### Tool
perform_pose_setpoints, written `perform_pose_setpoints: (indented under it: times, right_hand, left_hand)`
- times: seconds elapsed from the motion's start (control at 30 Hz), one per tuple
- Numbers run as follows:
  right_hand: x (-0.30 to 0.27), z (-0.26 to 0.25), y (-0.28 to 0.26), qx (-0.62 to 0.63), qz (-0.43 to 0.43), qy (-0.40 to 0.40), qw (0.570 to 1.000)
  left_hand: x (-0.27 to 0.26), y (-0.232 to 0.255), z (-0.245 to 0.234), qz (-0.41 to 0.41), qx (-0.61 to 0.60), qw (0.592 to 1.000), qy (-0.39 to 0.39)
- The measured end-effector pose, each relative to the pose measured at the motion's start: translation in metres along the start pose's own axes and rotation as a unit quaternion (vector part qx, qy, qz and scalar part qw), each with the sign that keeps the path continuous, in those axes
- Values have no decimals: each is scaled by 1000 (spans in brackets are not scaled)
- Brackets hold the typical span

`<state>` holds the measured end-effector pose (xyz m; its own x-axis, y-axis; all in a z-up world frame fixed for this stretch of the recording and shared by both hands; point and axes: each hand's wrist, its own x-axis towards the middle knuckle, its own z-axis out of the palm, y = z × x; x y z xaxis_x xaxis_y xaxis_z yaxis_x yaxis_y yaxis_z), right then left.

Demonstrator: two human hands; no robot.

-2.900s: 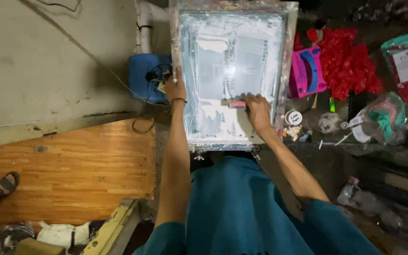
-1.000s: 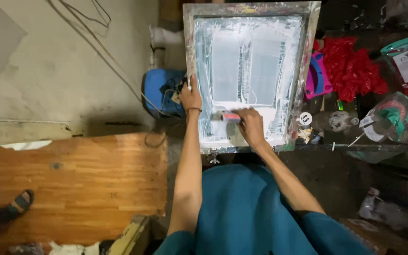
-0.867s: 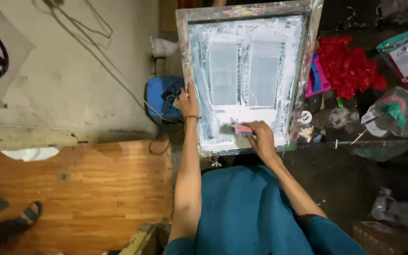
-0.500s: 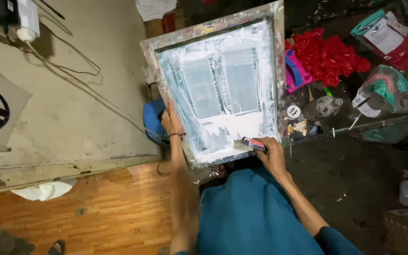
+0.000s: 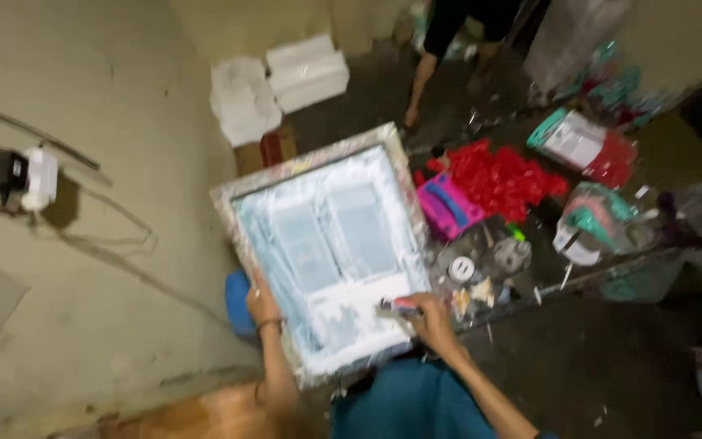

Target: The person uses a squeegee to spread white ink across a screen printing frame held over a workbench. They repeatedly pull the ink from the top to the bottom of the screen to ensure even coverage.

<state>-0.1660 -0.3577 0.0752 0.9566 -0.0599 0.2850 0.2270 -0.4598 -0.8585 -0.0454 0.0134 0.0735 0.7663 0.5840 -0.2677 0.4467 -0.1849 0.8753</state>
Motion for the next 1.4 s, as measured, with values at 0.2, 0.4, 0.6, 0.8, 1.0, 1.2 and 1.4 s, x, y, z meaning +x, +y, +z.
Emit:
perform_pose_setpoints:
  times: [0.2, 0.4, 0.6, 0.8, 1.0, 1.2, 1.4]
  right_hand:
    - [10, -8, 34, -9, -81, -16, 997]
    - [18, -13, 34, -9, -4, -57, 998]
    - [10, -3, 81, -29, -128, -6, 991]
    - [21, 7, 91, 26, -89, -34, 995]
    - [43, 7, 82, -195, 127, -292, 928]
    - [3, 13, 71, -25, -1, -7, 1000]
    - [2, 16, 104, -41, -43, -38, 998]
  left_hand:
    - [32, -36, 7, -1, 120, 992, 36]
    - [11, 2, 2, -53, 89, 994, 31]
    - [29, -20, 10, -37, 116, 992, 26]
    - [18, 4, 6, -58, 84, 994, 24]
    - [0, 23, -1, -98, 61, 993, 10]
    - [15, 8, 6, -78, 81, 994, 12]
    - [7, 17, 5, -72, 65, 995, 13]
